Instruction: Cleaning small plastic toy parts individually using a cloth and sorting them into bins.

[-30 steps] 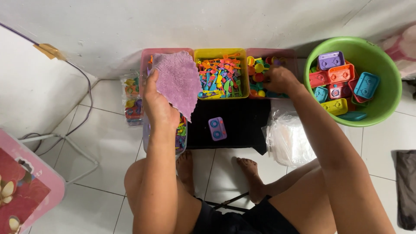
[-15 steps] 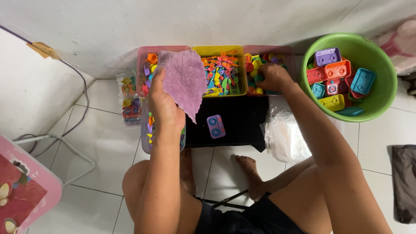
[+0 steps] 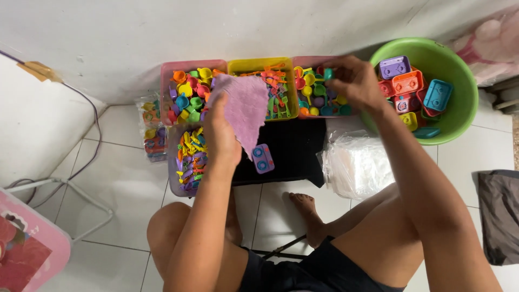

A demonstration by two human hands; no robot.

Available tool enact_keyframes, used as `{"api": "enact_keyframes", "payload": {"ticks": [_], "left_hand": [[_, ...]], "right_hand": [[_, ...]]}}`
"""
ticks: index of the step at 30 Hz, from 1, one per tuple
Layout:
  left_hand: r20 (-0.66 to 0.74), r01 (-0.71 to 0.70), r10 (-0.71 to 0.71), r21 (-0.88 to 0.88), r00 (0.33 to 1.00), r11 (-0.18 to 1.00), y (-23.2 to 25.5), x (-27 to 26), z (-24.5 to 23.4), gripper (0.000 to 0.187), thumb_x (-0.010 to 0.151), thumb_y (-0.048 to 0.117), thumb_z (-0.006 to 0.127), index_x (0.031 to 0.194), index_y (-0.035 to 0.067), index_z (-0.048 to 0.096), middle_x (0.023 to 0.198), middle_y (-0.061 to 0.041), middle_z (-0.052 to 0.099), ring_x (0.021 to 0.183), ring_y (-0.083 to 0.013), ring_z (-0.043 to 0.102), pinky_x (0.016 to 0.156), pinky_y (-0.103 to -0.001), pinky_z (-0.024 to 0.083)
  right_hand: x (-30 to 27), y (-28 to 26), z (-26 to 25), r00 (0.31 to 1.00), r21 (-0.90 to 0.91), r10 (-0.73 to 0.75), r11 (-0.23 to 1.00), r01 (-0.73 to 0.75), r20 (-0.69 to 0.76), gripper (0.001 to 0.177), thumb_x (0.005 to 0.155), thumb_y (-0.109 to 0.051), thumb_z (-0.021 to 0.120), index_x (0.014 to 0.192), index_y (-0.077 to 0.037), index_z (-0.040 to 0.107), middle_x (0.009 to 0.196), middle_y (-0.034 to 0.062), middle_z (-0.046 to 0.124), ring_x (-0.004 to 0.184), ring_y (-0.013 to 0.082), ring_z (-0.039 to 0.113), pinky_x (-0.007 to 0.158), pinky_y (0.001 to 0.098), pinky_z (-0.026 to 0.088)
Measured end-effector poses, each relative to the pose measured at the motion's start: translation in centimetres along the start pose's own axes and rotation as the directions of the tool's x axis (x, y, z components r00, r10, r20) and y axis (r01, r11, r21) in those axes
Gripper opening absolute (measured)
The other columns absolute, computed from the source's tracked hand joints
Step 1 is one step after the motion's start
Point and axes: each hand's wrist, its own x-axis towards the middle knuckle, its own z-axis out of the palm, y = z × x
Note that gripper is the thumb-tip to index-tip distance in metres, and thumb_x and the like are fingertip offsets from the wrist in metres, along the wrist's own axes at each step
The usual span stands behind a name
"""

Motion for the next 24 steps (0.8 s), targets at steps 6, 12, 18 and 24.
{"api": "enact_keyframes", "payload": {"ticks": [6, 12, 18, 24], "left_hand": [[0.172, 0.362, -0.347, -0.064, 0.922, 0.930, -5.6, -2.1, 0.2, 0.050, 0.095, 0.043, 0.062, 0.120, 0.001, 0.069, 0.118, -0.017, 0.071, 0.107, -0.0279, 0.065, 0.101, -0.045, 0.051], [0.258, 0.451, -0.409, -0.134, 0.875, 0.882, -6.5, -1.1, -2.1, 0.035, 0.088, 0.029, 0.064, 0.108, 0.001, 0.071, 0.104, -0.020, 0.073, 0.095, -0.0332, 0.070, 0.090, -0.051, 0.056], [0.462, 0.239, -0.267, 0.121, 0.845, 0.964, -7.3, -0.2, -4.8, 0.017, 0.071, -0.012, 0.061, 0.082, -0.003, 0.068, 0.072, -0.009, 0.059, 0.068, -0.0252, 0.063, 0.068, -0.040, 0.056], [0.430, 0.047, -0.137, 0.214, 0.892, 0.976, -8.7, -0.4, -5.9, 0.023, 0.076, -0.010, 0.080, 0.097, -0.002, 0.075, 0.086, -0.013, 0.073, 0.077, -0.0223, 0.068, 0.069, -0.036, 0.059]], "right_hand": [[-6.7, -5.7, 7.1, 0.943, -0.063, -0.325, 0.945, 0.322, -0.064, 0.047, 0.066, -0.005, 0.088, 0.111, -0.007, 0.075, 0.083, 0.0081, 0.062, 0.062, 0.0233, 0.067, 0.063, 0.0354, 0.059], [-8.9, -7.6, 8.1, 0.894, -0.294, -0.405, 0.893, 0.342, -0.192, 0.033, 0.079, -0.003, 0.082, 0.111, -0.005, 0.075, 0.105, 0.0099, 0.065, 0.075, 0.0272, 0.071, 0.064, 0.0369, 0.061], [-9.1, -7.5, 7.5, 0.885, -0.100, -0.389, 0.921, 0.376, -0.257, 0.035, 0.080, -0.002, 0.084, 0.114, -0.002, 0.076, 0.102, 0.0147, 0.062, 0.064, 0.0255, 0.067, 0.056, 0.0329, 0.060], [-9.8, -7.0, 7.9, 0.921, -0.127, -0.367, 0.928, 0.351, -0.131, 0.038, 0.076, -0.004, 0.084, 0.113, -0.004, 0.076, 0.105, 0.0163, 0.064, 0.080, 0.0376, 0.072, 0.065, 0.0435, 0.060]]}}
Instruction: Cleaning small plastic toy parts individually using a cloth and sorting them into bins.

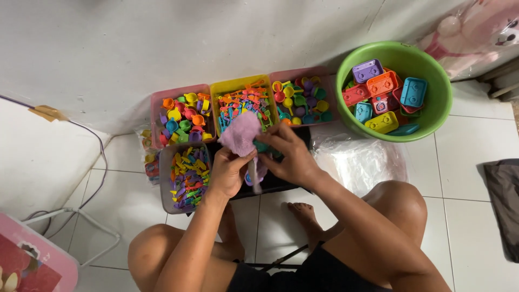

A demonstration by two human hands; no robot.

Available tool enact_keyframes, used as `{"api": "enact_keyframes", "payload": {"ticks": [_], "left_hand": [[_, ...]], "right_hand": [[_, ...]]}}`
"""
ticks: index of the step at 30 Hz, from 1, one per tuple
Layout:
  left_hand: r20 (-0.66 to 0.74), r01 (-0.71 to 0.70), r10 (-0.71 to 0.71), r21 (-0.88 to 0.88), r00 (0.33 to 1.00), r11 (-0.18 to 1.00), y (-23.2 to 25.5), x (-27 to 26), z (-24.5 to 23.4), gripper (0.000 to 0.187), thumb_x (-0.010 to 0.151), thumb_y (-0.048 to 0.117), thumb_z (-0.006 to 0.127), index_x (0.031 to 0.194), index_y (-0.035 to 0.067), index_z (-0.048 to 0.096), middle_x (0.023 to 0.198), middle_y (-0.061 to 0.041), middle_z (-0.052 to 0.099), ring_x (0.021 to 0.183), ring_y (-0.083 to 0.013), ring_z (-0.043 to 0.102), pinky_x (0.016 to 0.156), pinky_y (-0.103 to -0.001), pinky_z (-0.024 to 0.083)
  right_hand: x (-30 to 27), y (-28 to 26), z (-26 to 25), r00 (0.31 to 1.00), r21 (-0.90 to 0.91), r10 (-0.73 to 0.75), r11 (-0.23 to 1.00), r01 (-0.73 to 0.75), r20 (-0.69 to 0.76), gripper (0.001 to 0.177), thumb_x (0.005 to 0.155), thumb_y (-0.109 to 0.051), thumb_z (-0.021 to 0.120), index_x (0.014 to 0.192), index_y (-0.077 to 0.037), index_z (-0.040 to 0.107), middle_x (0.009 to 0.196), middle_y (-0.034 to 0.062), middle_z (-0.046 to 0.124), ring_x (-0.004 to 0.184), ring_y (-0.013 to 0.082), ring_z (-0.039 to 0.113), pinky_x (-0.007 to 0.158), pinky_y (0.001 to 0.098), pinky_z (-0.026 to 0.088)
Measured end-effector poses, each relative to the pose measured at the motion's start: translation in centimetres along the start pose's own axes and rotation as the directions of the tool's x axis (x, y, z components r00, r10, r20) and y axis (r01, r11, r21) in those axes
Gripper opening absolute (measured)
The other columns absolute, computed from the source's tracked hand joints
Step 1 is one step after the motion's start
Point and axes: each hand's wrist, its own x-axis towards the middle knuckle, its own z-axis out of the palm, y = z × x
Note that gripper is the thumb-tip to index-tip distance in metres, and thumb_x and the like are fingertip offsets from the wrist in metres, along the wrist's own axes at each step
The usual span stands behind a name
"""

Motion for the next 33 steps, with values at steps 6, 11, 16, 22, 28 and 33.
{"api": "enact_keyframes", "payload": {"ticks": [6, 11, 16, 22, 28, 33], "left_hand": [[-0.133, -0.165, 0.178, 0.105, 0.975, 0.981, 2.1, -0.2, 2.8, 0.019, 0.081, 0.003, 0.084, 0.074, 0.004, 0.067, 0.066, -0.002, 0.062, 0.062, -0.0121, 0.058, 0.059, -0.030, 0.050], [-0.154, -0.156, 0.181, 0.162, 0.971, 0.974, 2.8, -0.5, 3.2, 0.030, 0.082, 0.009, 0.086, 0.064, 0.008, 0.062, 0.055, 0.001, 0.052, 0.051, -0.0080, 0.055, 0.048, -0.022, 0.047], [-0.148, -0.187, 0.206, 0.138, 0.967, 0.973, 3.7, -1.4, 4.1, 0.037, 0.084, 0.007, 0.084, 0.060, 0.008, 0.057, 0.054, 0.002, 0.048, 0.051, -0.0063, 0.049, 0.048, -0.022, 0.043], [-0.032, -0.164, 0.165, 0.042, 0.986, 0.986, 3.7, -1.3, 2.8, 0.014, 0.083, -0.003, 0.080, 0.081, 0.002, 0.068, 0.073, -0.005, 0.063, 0.070, -0.0132, 0.064, 0.065, -0.031, 0.055], [0.022, -0.118, 0.118, 0.358, 0.993, 0.926, 3.3, -1.8, 2.6, 0.023, 0.075, 0.007, 0.091, 0.081, 0.006, 0.069, 0.078, -0.001, 0.070, 0.078, -0.0077, 0.061, 0.070, -0.029, 0.054], [-0.059, -0.061, 0.077, 0.235, 0.995, 0.970, 3.8, -2.6, 2.6, 0.028, 0.084, 0.010, 0.084, 0.066, 0.007, 0.063, 0.060, 0.000, 0.058, 0.063, -0.0076, 0.055, 0.058, -0.024, 0.048]], "right_hand": [[-1.4, 0.3, 1.1, 0.989, 0.037, 0.151, 0.988, -0.151, -0.003, 0.021, 0.085, -0.006, 0.080, 0.103, -0.003, 0.070, 0.079, 0.0104, 0.064, 0.060, 0.0270, 0.069, 0.052, 0.0349, 0.057], [-1.2, 0.4, 0.7, 0.977, 0.156, 0.202, 0.965, -0.211, 0.068, 0.005, 0.090, -0.006, 0.076, 0.094, -0.004, 0.073, 0.068, 0.0073, 0.066, 0.053, 0.0205, 0.067, 0.047, 0.0291, 0.053], [-1.8, 0.2, 1.0, 0.929, 0.278, 0.326, 0.889, -0.364, 0.175, 0.011, 0.090, -0.006, 0.075, 0.098, 0.000, 0.071, 0.066, 0.0112, 0.071, 0.051, 0.0199, 0.068, 0.047, 0.0312, 0.055], [-1.3, 0.7, 1.0, 0.933, 0.314, 0.347, 0.879, -0.358, 0.093, 0.010, 0.092, -0.001, 0.071, 0.102, 0.000, 0.070, 0.071, 0.0129, 0.072, 0.058, 0.0177, 0.067, 0.054, 0.0321, 0.057], [-0.4, -0.6, 0.2, 0.967, 0.147, 0.198, 0.964, -0.222, 0.162, 0.015, 0.085, 0.007, 0.071, 0.094, -0.003, 0.075, 0.068, 0.0119, 0.070, 0.055, 0.0234, 0.068, 0.050, 0.0319, 0.056], [0.0, -1.2, -0.2, 0.952, 0.121, 0.236, 0.957, -0.262, 0.196, 0.015, 0.085, 0.009, 0.070, 0.097, 0.000, 0.075, 0.069, 0.0170, 0.071, 0.056, 0.0281, 0.069, 0.051, 0.0364, 0.056]]}}
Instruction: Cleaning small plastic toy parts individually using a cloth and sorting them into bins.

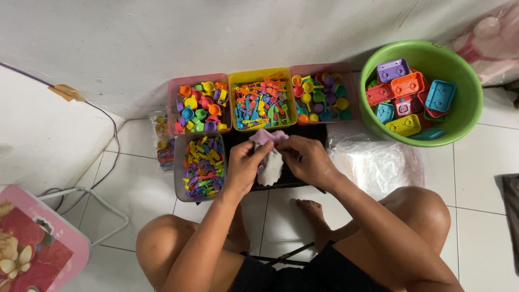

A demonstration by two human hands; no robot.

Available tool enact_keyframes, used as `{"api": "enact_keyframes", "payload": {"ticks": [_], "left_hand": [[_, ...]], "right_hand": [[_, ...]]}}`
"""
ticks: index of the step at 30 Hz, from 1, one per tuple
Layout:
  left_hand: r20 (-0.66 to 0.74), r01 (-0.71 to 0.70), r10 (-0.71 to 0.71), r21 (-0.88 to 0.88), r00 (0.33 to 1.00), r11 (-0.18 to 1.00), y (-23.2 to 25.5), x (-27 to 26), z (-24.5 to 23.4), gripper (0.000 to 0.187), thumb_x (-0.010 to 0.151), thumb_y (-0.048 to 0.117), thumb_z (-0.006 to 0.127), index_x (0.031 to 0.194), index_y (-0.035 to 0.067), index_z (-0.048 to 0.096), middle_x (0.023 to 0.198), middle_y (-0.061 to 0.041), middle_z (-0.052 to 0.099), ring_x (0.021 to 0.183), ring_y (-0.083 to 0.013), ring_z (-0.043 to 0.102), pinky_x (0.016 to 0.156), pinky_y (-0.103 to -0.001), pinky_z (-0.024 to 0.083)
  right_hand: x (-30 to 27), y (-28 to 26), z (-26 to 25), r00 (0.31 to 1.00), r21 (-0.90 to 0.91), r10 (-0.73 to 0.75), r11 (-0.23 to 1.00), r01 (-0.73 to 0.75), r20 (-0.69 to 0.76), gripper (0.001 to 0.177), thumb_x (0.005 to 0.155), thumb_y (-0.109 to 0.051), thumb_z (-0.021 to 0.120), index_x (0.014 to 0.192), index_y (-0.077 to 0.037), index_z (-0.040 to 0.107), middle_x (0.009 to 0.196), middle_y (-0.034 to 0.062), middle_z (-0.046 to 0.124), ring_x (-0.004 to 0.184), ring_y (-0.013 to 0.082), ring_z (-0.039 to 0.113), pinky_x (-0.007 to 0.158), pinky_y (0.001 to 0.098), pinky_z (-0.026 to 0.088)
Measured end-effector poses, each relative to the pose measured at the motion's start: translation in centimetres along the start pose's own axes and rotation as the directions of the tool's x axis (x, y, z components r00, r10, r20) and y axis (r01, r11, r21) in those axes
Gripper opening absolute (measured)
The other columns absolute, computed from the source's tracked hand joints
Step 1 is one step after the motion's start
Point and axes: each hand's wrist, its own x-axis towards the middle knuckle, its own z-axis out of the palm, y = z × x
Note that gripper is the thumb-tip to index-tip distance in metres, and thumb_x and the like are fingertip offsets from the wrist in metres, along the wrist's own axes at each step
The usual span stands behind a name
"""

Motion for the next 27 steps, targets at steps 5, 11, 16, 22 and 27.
{"api": "enact_keyframes", "payload": {"ticks": [5, 11, 16, 22, 27], "left_hand": [[-0.030, -0.004, -0.004, -0.257, 1.000, 0.966, 0.5, 0.4, 0.7, 0.034, 0.088, 0.007, 0.080, 0.061, 0.007, 0.059, 0.057, 0.000, 0.053, 0.059, -0.0088, 0.054, 0.060, -0.026, 0.047], [-0.013, -0.123, 0.125, -0.302, 0.992, 0.945, -0.4, 0.1, 1.7, 0.017, 0.084, -0.001, 0.081, 0.074, 0.005, 0.069, 0.067, 0.001, 0.061, 0.071, -0.0074, 0.058, 0.072, -0.030, 0.052], [-0.030, -0.185, 0.182, -0.173, 0.983, 0.967, -1.4, 0.6, 1.5, 0.021, 0.081, -0.002, 0.083, 0.071, 0.005, 0.067, 0.065, 0.004, 0.058, 0.073, -0.0026, 0.056, 0.067, -0.024, 0.051], [-0.072, -0.160, 0.168, 0.109, 0.983, 0.981, -1.3, 0.9, 1.2, 0.021, 0.079, 0.010, 0.087, 0.073, 0.005, 0.067, 0.067, -0.001, 0.063, 0.072, -0.0062, 0.057, 0.062, -0.028, 0.052], [-0.140, 0.009, -0.013, -0.034, 0.990, 0.999, -3.2, 1.4, 0.1, 0.016, 0.085, 0.014, 0.082, 0.078, 0.005, 0.071, 0.069, -0.002, 0.065, 0.066, -0.0101, 0.062, 0.062, -0.028, 0.054]], "right_hand": [[-0.1, 0.9, 0.6, 0.987, 0.048, 0.144, 0.989, -0.141, -0.069, 0.007, 0.089, -0.002, 0.072, 0.095, -0.001, 0.075, 0.066, 0.0117, 0.073, 0.051, 0.0175, 0.065, 0.048, 0.0305, 0.054], [-0.8, 1.7, 2.5, 0.927, 0.345, 0.342, 0.897, -0.275, -0.151, 0.006, 0.094, -0.002, 0.067, 0.094, 0.002, 0.072, 0.062, 0.0125, 0.070, 0.045, 0.0149, 0.062, 0.040, 0.0271, 0.053], [-1.5, 2.4, 3.1, 0.928, 0.372, 0.339, 0.891, -0.262, -0.158, 0.003, 0.089, 0.002, 0.069, 0.089, 0.002, 0.072, 0.061, 0.0130, 0.069, 0.045, 0.0157, 0.062, 0.041, 0.0282, 0.052], [-2.1, 2.8, 2.3, 0.984, -0.046, 0.180, 0.983, -0.180, -0.015, 0.017, 0.080, 0.004, 0.066, 0.092, -0.003, 0.074, 0.054, 0.0116, 0.065, 0.042, 0.0231, 0.062, 0.040, 0.0323, 0.047], [-1.1, 2.1, 1.4, 0.999, -0.299, -0.001, 0.954, 0.011, 0.036, 0.021, 0.080, 0.002, 0.068, 0.098, -0.007, 0.075, 0.071, 0.0138, 0.072, 0.063, 0.0360, 0.071, 0.052, 0.0435, 0.055]]}}
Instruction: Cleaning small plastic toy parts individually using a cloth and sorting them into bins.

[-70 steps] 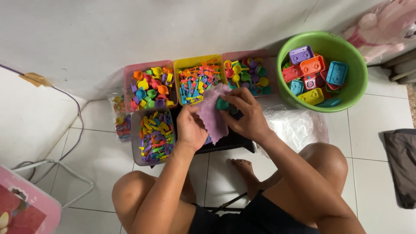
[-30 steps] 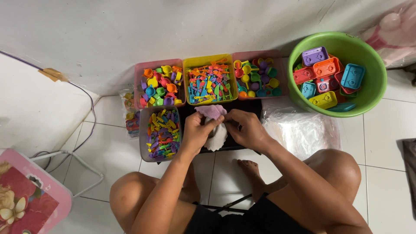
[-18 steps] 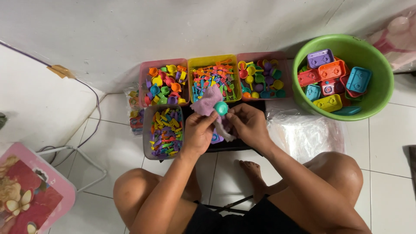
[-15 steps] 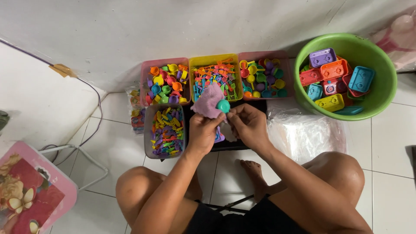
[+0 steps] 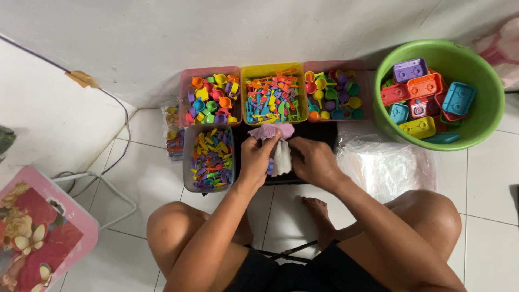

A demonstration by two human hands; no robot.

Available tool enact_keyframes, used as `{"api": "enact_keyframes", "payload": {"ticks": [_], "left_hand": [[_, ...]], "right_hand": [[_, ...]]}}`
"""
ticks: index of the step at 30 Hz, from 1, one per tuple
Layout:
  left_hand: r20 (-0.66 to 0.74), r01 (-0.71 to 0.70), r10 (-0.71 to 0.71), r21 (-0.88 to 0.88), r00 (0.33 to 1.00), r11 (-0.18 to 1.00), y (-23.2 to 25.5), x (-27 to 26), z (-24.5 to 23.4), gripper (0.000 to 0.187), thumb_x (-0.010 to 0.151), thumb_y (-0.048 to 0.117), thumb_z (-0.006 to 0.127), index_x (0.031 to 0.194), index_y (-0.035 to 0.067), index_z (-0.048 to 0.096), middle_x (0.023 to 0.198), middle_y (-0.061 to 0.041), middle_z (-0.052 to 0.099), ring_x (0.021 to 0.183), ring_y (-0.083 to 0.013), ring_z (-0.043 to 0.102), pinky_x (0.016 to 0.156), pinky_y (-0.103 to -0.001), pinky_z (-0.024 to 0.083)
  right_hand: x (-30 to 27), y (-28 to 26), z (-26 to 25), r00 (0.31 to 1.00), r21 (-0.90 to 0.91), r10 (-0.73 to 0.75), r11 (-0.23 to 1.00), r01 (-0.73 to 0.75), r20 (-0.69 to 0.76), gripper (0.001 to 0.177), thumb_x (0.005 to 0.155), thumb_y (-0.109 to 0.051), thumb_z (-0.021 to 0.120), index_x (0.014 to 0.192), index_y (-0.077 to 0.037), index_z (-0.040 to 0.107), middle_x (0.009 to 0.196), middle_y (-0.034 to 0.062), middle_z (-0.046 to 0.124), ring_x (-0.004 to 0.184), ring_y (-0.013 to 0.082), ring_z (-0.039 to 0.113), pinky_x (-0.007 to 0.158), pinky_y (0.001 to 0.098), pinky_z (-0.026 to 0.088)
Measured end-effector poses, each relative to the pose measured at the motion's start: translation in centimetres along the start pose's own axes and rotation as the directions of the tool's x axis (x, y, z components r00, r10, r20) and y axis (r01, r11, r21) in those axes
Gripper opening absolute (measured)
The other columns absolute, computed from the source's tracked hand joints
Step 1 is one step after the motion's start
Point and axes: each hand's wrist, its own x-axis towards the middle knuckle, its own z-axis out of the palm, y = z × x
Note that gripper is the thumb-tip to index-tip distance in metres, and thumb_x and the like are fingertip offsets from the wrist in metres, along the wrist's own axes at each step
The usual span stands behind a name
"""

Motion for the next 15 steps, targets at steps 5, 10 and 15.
{"api": "enact_keyframes", "payload": {"ticks": [5, 10, 15], "left_hand": [[-0.039, 0.047, -0.061, -0.287, 0.997, 0.957, -1.4, 1.3, -0.8, 0.014, 0.086, 0.008, 0.081, 0.081, 0.001, 0.070, 0.072, -0.007, 0.063, 0.071, -0.0148, 0.064, 0.069, -0.034, 0.055], [0.046, 0.034, -0.017, -0.405, 0.999, 0.914, 0.3, 0.2, 0.4, 0.012, 0.083, 0.004, 0.083, 0.088, 0.002, 0.072, 0.082, -0.007, 0.067, 0.081, -0.0155, 0.066, 0.079, -0.037, 0.056], [0.062, 0.001, 0.024, -0.382, 0.998, 0.924, -0.5, -0.3, 1.2, 0.026, 0.078, -0.004, 0.085, 0.100, -0.006, 0.072, 0.090, -0.009, 0.067, 0.091, -0.0168, 0.062, 0.089, -0.042, 0.054]], "right_hand": [[0.3, 0.5, 0.1, 0.990, 0.190, 0.129, 0.975, -0.116, -0.057, 0.009, 0.087, -0.001, 0.071, 0.096, -0.004, 0.074, 0.068, 0.0125, 0.074, 0.055, 0.0248, 0.069, 0.050, 0.0350, 0.052], [0.4, -0.2, 1.4, 0.931, 0.437, 0.356, 0.852, -0.287, -0.082, 0.006, 0.094, -0.006, 0.069, 0.097, -0.001, 0.072, 0.067, 0.0117, 0.073, 0.053, 0.0168, 0.065, 0.048, 0.0290, 0.053], [-0.2, 0.6, 1.8, 0.902, 0.533, 0.418, 0.791, -0.302, -0.110, 0.005, 0.092, -0.004, 0.070, 0.096, -0.001, 0.072, 0.066, 0.0084, 0.068, 0.052, 0.0126, 0.062, 0.047, 0.0249, 0.052]]}}
